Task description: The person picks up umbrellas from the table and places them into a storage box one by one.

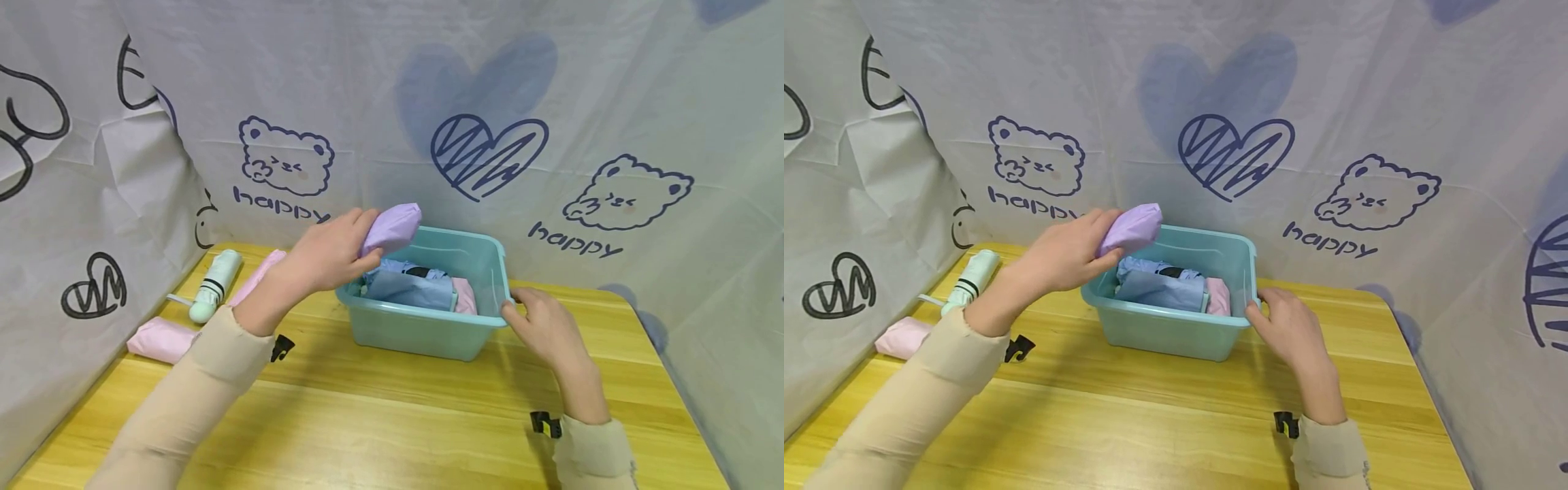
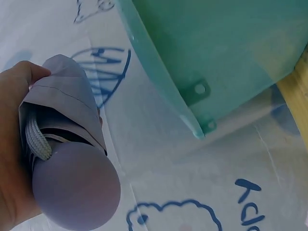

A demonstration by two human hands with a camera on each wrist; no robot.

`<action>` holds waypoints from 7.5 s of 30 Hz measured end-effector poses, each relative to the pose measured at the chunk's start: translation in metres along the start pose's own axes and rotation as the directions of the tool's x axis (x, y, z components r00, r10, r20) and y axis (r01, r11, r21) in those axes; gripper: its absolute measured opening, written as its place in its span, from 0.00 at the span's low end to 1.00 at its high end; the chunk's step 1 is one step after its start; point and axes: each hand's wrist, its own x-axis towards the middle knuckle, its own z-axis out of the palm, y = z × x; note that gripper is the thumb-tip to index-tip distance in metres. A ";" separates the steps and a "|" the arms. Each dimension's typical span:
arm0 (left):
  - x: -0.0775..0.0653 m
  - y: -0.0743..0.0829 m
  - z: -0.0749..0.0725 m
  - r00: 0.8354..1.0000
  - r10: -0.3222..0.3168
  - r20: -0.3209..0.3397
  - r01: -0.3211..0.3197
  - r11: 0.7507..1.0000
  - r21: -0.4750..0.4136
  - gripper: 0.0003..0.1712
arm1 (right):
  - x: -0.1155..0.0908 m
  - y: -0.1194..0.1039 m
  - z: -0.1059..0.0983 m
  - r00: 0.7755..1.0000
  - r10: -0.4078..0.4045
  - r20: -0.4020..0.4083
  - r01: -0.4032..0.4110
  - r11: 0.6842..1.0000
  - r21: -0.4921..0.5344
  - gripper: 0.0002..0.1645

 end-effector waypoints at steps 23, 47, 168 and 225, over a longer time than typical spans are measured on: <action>0.040 0.031 0.026 0.885 0.293 0.361 -0.321 0.947 0.019 0.35 | 0.001 0.001 0.001 1.000 -0.012 -0.014 0.012 1.000 -0.002 0.28; 0.076 0.042 0.053 0.670 0.271 0.691 -0.229 0.961 -0.154 0.37 | 0.002 0.001 0.002 1.000 -0.015 -0.013 0.015 1.000 0.007 0.28; -0.064 -0.173 0.078 0.734 -0.609 0.300 0.654 0.754 -0.068 0.42 | 0.002 0.002 0.003 1.000 -0.020 -0.019 0.020 1.000 0.003 0.29; -0.087 -0.173 0.100 0.776 -0.604 0.183 0.630 0.720 -0.291 0.44 | 0.000 0.001 0.003 1.000 -0.004 -0.017 0.004 1.000 0.007 0.28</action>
